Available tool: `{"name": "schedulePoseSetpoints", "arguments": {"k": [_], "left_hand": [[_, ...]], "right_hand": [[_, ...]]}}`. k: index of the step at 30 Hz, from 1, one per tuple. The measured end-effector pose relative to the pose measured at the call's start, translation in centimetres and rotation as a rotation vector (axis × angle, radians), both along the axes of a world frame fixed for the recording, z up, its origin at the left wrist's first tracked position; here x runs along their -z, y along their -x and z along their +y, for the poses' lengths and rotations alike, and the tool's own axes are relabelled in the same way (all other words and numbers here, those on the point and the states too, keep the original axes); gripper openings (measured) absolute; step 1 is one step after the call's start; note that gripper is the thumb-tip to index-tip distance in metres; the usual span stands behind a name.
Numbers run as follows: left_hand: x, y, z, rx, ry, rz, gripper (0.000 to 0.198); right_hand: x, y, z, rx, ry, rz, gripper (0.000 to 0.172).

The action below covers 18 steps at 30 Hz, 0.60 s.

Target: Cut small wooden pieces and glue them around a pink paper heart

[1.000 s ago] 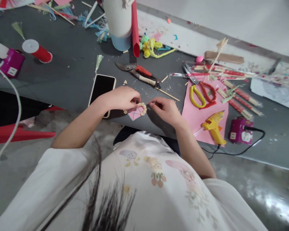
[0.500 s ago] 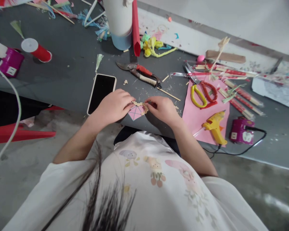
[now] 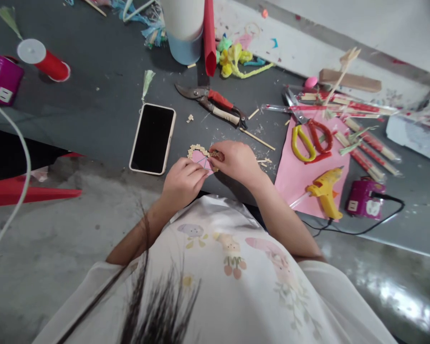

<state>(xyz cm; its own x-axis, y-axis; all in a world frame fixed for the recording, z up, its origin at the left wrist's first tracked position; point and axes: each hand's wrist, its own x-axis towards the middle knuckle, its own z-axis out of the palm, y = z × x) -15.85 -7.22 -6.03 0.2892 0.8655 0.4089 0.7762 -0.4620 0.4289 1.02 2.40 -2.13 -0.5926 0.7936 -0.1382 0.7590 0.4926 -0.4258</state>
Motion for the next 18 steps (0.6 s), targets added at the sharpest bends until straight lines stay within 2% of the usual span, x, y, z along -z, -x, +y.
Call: {"name": "schedulePoseSetpoints", "arguments": {"k": [4, 18], "left_hand": [[0.1, -0.1, -0.1, -0.035, -0.023, -0.006, 0.011], [0.0, -0.1, -0.4, -0.048, 0.082, 0.027, 0.015]], "right_hand": [[0.3, -0.1, 0.1, -0.021, -0.006, 0.038, 0.017], [1.1, -0.7, 0.0, -0.020, 0.014, 0.102, 0.022]]}}
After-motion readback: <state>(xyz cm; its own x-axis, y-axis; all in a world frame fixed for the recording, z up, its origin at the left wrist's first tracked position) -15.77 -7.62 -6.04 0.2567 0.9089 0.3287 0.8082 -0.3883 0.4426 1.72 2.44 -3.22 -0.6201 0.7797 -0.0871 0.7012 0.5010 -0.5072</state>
